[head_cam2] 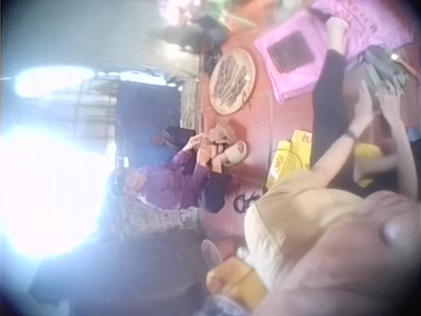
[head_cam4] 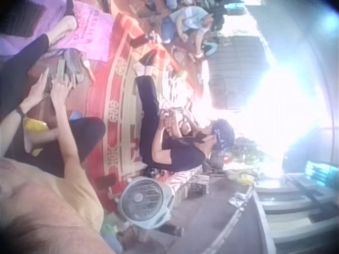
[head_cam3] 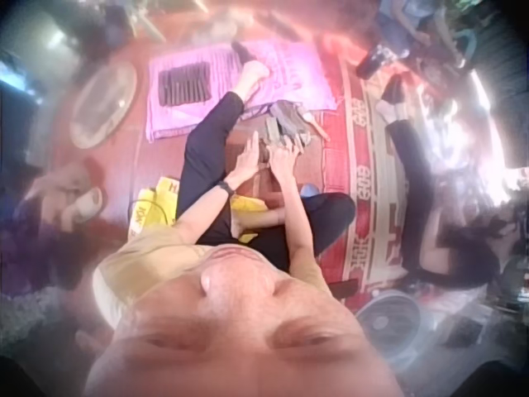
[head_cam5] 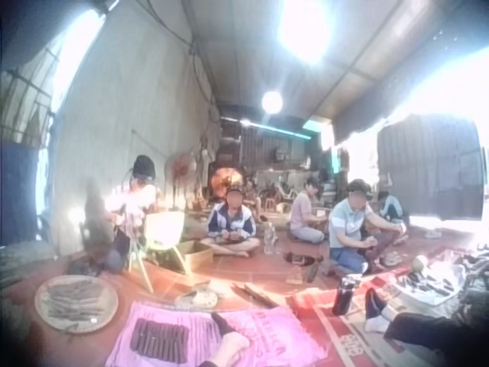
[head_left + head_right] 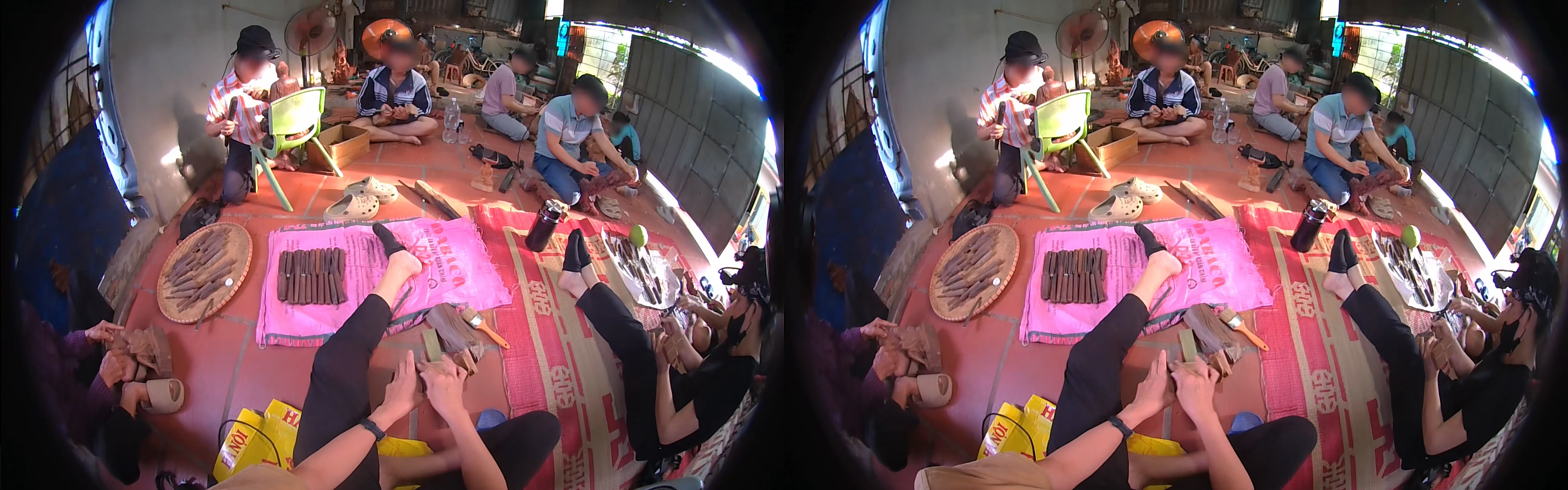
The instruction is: The person sits on a mat and uses a small hand tool to scrape and shape a piece of wood held between their legs. They repeatedly rub the tool against the wood surface to smooth it, while other people in the background perform similar tasks.
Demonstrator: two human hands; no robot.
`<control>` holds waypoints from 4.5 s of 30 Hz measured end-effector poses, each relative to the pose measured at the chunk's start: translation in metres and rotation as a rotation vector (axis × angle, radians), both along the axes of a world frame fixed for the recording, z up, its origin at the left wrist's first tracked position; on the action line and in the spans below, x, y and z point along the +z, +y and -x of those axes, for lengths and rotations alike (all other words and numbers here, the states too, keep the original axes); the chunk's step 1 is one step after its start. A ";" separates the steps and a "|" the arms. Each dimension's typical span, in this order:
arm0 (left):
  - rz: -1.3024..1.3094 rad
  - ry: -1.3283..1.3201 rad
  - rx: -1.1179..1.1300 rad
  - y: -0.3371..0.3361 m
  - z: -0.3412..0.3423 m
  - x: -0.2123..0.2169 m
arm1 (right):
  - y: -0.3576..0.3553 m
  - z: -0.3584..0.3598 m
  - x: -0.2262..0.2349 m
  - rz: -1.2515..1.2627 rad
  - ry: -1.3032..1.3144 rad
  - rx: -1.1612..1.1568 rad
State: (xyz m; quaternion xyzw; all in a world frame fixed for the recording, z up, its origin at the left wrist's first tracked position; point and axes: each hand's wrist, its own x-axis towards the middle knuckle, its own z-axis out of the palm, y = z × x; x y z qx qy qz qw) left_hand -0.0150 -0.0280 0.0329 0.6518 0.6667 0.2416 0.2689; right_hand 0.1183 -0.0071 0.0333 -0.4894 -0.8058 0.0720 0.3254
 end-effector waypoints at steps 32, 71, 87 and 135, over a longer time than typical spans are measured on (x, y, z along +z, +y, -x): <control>-0.017 -0.035 -0.036 -0.014 0.002 0.027 | 0.010 -0.012 0.018 0.053 -0.218 -0.156; 0.007 -0.039 -0.046 -0.010 0.002 0.024 | 0.017 -0.006 0.001 -0.039 -0.126 -0.144; 0.008 0.008 0.010 -0.004 0.000 0.000 | -0.006 0.014 0.003 -0.102 -0.093 -0.046; -0.090 -0.039 -0.044 -0.010 0.002 0.017 | 0.024 -0.006 0.011 0.003 -0.235 -0.114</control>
